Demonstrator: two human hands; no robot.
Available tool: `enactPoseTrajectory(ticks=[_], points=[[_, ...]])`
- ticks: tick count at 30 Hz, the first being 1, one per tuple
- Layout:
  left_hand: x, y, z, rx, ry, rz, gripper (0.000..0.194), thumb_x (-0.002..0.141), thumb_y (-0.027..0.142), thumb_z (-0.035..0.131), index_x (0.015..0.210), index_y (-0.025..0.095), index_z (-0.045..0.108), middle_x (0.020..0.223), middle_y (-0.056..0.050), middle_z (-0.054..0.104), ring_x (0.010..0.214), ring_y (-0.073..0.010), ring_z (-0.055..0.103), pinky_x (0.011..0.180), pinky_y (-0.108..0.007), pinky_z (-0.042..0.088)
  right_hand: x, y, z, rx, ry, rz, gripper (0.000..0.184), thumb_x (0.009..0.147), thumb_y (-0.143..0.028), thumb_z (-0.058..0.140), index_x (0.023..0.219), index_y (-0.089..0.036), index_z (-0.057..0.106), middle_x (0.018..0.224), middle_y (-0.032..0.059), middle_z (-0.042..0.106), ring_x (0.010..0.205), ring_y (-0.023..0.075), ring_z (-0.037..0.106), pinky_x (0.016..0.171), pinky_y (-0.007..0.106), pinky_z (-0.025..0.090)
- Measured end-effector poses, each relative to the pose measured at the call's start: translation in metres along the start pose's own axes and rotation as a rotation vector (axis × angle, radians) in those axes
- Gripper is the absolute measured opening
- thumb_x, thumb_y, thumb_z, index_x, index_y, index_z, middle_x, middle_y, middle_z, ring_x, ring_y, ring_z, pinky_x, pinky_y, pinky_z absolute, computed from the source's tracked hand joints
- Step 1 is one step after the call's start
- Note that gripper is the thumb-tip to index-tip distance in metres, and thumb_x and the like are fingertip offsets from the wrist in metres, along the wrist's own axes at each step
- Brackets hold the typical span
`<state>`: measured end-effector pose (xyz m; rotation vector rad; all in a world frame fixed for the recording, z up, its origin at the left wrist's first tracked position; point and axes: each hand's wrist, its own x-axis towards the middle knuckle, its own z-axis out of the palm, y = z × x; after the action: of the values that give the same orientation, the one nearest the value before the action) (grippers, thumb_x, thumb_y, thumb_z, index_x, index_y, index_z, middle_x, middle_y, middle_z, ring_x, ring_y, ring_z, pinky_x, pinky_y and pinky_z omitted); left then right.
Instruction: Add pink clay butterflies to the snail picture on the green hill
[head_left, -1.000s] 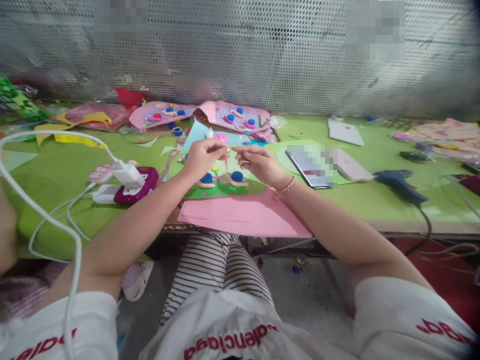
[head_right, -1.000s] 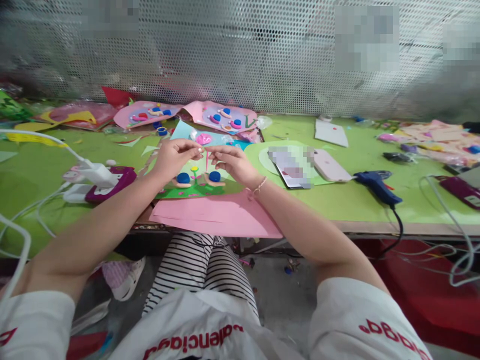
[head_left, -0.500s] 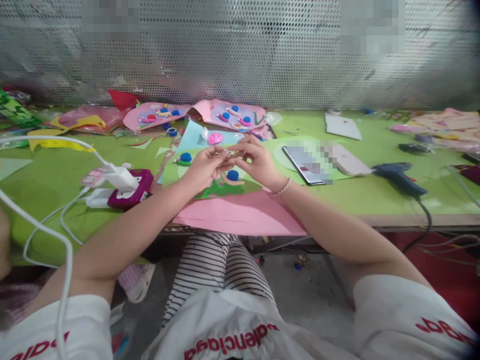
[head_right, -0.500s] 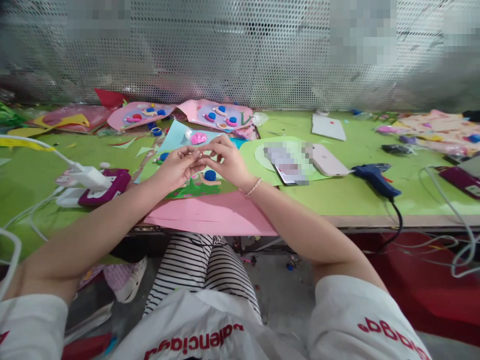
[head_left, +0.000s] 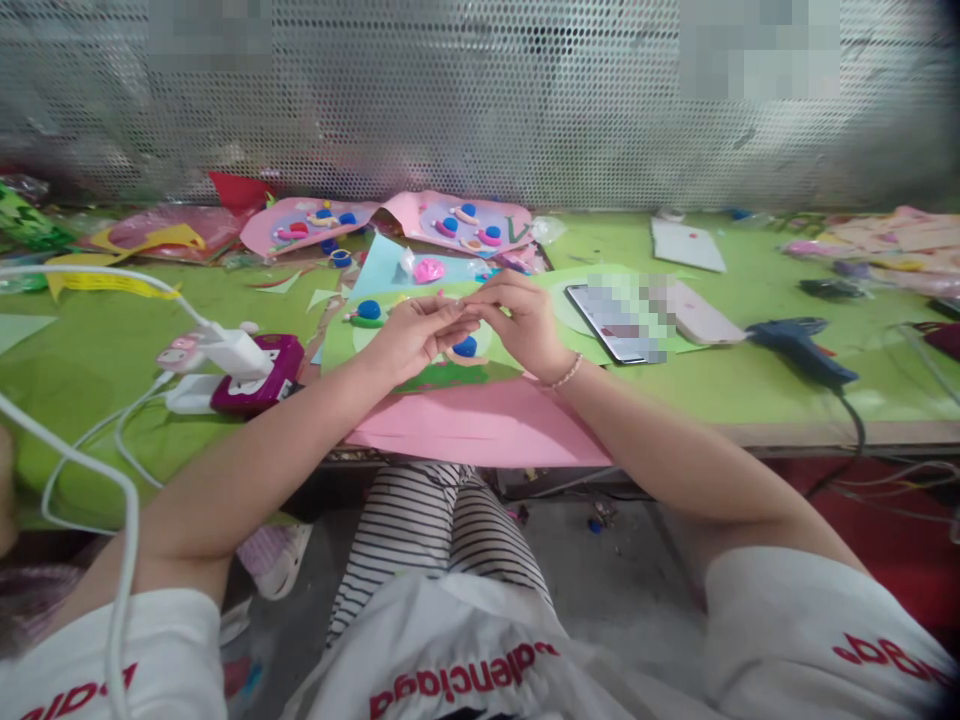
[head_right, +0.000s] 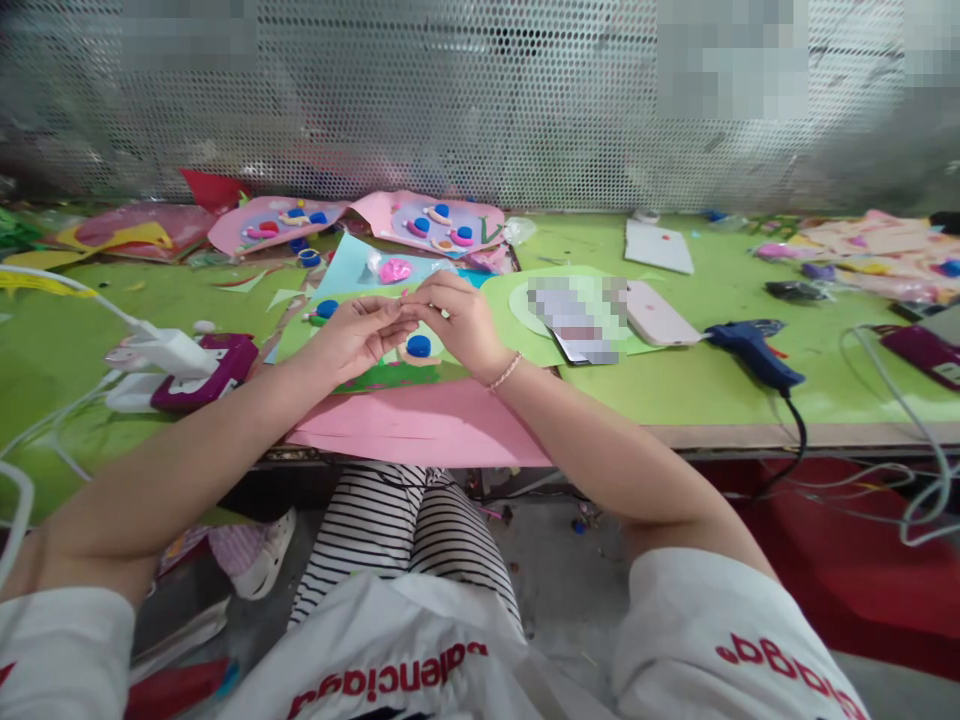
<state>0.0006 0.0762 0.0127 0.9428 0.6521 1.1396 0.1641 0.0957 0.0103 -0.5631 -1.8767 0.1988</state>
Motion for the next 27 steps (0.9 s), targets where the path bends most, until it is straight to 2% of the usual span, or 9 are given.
enactPoseTrajectory(ticks=[4,8,11,14,19,21,25,27], points=[[0.002,-0.001,-0.001,-0.030,0.031,0.004,0.017,0.085,0.012,0.061,0.070,0.013,0.070,0.068,-0.002,0.073,0.064,-0.0074,0.069,0.067,-0.015,0.055,0.003,-0.003,-0.001,0.007,0.062,0.109,0.012,0.083,-0.020,0.062,0.071,-0.020,0.065,0.070,0.0019,0.059,0.069,0.0128,0.055,0.063,0.028,0.048],[0.002,-0.002,0.000,-0.045,0.054,-0.013,0.017,0.086,0.013,0.061,0.072,0.014,0.070,0.071,-0.002,0.073,0.066,-0.0077,0.069,0.068,-0.015,0.055,0.003,-0.005,-0.002,0.067,0.079,0.137,0.010,0.083,-0.024,0.062,0.076,-0.020,0.068,0.073,0.0024,0.062,0.072,0.0122,0.057,0.065,0.027,0.050],[0.000,-0.003,0.002,-0.042,0.062,-0.020,0.016,0.085,0.013,0.062,0.072,0.014,0.071,0.071,-0.002,0.073,0.067,-0.0089,0.070,0.070,-0.018,0.055,0.002,-0.005,-0.001,0.121,0.016,0.130,0.013,0.082,-0.032,0.065,0.078,-0.021,0.071,0.081,0.0044,0.062,0.079,0.0141,0.058,0.072,0.030,0.052],[-0.002,-0.003,0.004,-0.035,0.071,-0.024,0.016,0.084,0.012,0.062,0.071,0.015,0.071,0.070,-0.002,0.073,0.068,-0.0106,0.070,0.072,-0.020,0.056,0.002,-0.005,0.000,0.123,-0.050,0.189,0.019,0.079,-0.041,0.066,0.080,-0.023,0.072,0.086,0.0057,0.062,0.082,0.0159,0.058,0.072,0.031,0.053],[-0.003,0.000,0.005,-0.020,0.073,-0.025,0.015,0.082,0.010,0.062,0.072,0.016,0.071,0.075,-0.002,0.073,0.072,-0.0115,0.070,0.079,-0.024,0.055,0.003,-0.001,-0.002,0.098,-0.107,0.302,0.022,0.079,-0.041,0.066,0.086,-0.020,0.071,0.084,0.0053,0.065,0.076,0.0151,0.061,0.067,0.031,0.054],[-0.003,0.000,0.004,0.001,0.059,-0.031,0.010,0.080,0.013,0.065,0.072,0.015,0.071,0.074,-0.002,0.073,0.070,-0.0117,0.070,0.076,-0.025,0.056,0.002,0.001,-0.004,0.026,-0.128,0.237,0.020,0.080,-0.041,0.064,0.082,-0.022,0.071,0.080,0.0043,0.066,0.073,0.0149,0.061,0.068,0.031,0.054],[-0.001,-0.002,0.000,0.057,0.015,-0.045,0.009,0.073,0.019,0.075,0.067,0.014,0.070,0.067,-0.002,0.071,0.064,-0.0115,0.068,0.070,-0.025,0.055,0.001,0.003,-0.010,-0.091,-0.209,-0.037,0.029,0.086,-0.044,0.056,0.078,-0.021,0.071,0.077,0.0049,0.067,0.075,0.0158,0.063,0.073,0.033,0.054],[0.000,-0.003,-0.003,0.079,-0.010,-0.035,0.011,0.070,0.019,0.078,0.066,0.014,0.070,0.065,-0.001,0.069,0.063,-0.0106,0.067,0.070,-0.024,0.055,0.001,0.004,-0.013,-0.101,-0.228,-0.129,0.031,0.088,-0.044,0.053,0.080,-0.020,0.072,0.077,0.0053,0.067,0.074,0.0153,0.063,0.073,0.032,0.055]])
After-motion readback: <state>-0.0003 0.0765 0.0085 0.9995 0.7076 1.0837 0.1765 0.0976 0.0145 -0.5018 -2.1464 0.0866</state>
